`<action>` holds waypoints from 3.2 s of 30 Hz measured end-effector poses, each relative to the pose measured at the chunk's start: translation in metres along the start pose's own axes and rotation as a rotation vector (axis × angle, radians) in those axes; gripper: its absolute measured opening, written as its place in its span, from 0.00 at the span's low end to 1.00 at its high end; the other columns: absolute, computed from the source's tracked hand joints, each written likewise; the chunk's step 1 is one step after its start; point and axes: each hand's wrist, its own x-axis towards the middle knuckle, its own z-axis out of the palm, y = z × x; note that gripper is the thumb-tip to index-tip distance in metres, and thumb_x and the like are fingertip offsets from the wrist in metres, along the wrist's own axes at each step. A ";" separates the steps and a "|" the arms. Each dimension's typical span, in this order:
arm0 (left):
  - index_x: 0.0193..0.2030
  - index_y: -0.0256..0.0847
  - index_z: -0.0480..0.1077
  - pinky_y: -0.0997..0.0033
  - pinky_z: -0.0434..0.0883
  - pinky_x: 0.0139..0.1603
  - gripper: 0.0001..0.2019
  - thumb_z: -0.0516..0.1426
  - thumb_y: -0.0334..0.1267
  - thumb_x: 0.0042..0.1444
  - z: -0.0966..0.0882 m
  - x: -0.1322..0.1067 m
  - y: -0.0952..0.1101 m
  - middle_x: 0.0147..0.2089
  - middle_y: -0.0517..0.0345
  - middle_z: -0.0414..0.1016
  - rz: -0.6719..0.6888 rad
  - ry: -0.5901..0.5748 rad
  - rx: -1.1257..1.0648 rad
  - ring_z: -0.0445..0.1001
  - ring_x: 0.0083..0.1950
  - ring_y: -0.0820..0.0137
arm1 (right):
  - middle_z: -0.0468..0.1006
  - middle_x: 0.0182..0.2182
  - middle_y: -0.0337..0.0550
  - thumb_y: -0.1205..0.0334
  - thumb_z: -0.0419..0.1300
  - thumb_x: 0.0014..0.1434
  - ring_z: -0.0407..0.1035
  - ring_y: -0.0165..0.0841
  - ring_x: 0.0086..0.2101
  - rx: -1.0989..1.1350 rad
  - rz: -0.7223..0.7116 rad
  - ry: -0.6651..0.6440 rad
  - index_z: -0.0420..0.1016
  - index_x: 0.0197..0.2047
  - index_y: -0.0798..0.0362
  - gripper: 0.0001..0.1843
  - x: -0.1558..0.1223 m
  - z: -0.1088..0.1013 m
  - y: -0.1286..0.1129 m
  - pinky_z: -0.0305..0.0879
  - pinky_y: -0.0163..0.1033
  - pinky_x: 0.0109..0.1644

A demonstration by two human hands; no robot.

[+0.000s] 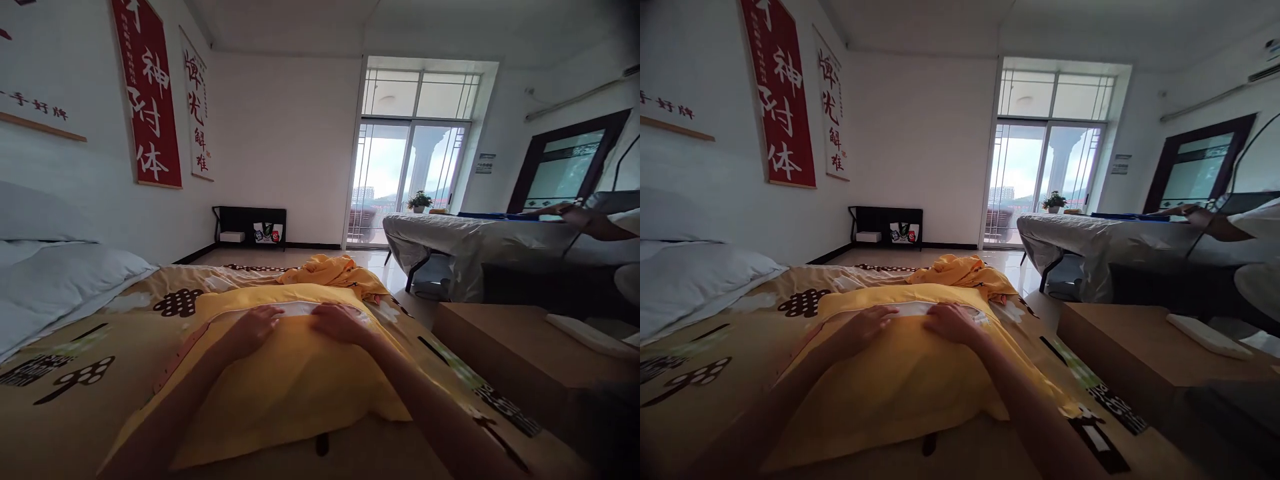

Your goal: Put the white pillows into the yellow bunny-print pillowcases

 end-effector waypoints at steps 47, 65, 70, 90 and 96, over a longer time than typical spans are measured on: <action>0.49 0.38 0.74 0.71 0.69 0.46 0.19 0.48 0.44 0.61 -0.086 0.029 -0.027 0.45 0.52 0.79 -0.464 1.022 0.146 0.76 0.44 0.66 | 0.77 0.31 0.46 0.57 0.38 0.68 0.68 0.33 0.32 -0.083 0.416 0.612 0.71 0.38 0.54 0.22 0.022 -0.069 0.052 0.56 0.35 0.36; 0.34 0.41 0.70 0.77 0.63 0.27 0.17 0.47 0.49 0.58 0.024 -0.049 -0.057 0.23 0.62 0.73 -0.463 0.402 0.022 0.67 0.22 0.73 | 0.66 0.16 0.38 0.47 0.42 0.66 0.59 0.28 0.20 0.163 0.176 0.431 0.56 0.18 0.50 0.27 -0.056 0.067 0.082 0.51 0.35 0.29; 0.35 0.42 0.69 0.75 0.65 0.30 0.16 0.46 0.49 0.59 0.028 -0.050 -0.063 0.27 0.60 0.76 -0.477 0.422 0.012 0.71 0.26 0.71 | 0.67 0.17 0.38 0.50 0.43 0.67 0.59 0.28 0.20 0.128 0.163 0.460 0.59 0.19 0.50 0.26 -0.058 0.062 0.079 0.52 0.35 0.29; 0.52 0.39 0.69 0.57 0.65 0.54 0.17 0.46 0.39 0.60 0.039 0.009 0.011 0.51 0.48 0.73 -0.039 -0.049 0.093 0.70 0.52 0.59 | 0.75 0.46 0.49 0.43 0.50 0.63 0.66 0.41 0.47 0.032 -0.079 0.107 0.70 0.52 0.52 0.24 -0.022 0.041 -0.030 0.57 0.47 0.52; 0.44 0.39 0.71 0.60 0.65 0.51 0.14 0.47 0.41 0.61 0.048 0.011 0.008 0.45 0.49 0.75 -0.176 -0.088 0.049 0.71 0.48 0.61 | 0.77 0.39 0.46 0.44 0.47 0.65 0.69 0.38 0.43 0.012 0.031 0.051 0.72 0.37 0.53 0.22 -0.025 0.037 -0.012 0.57 0.44 0.50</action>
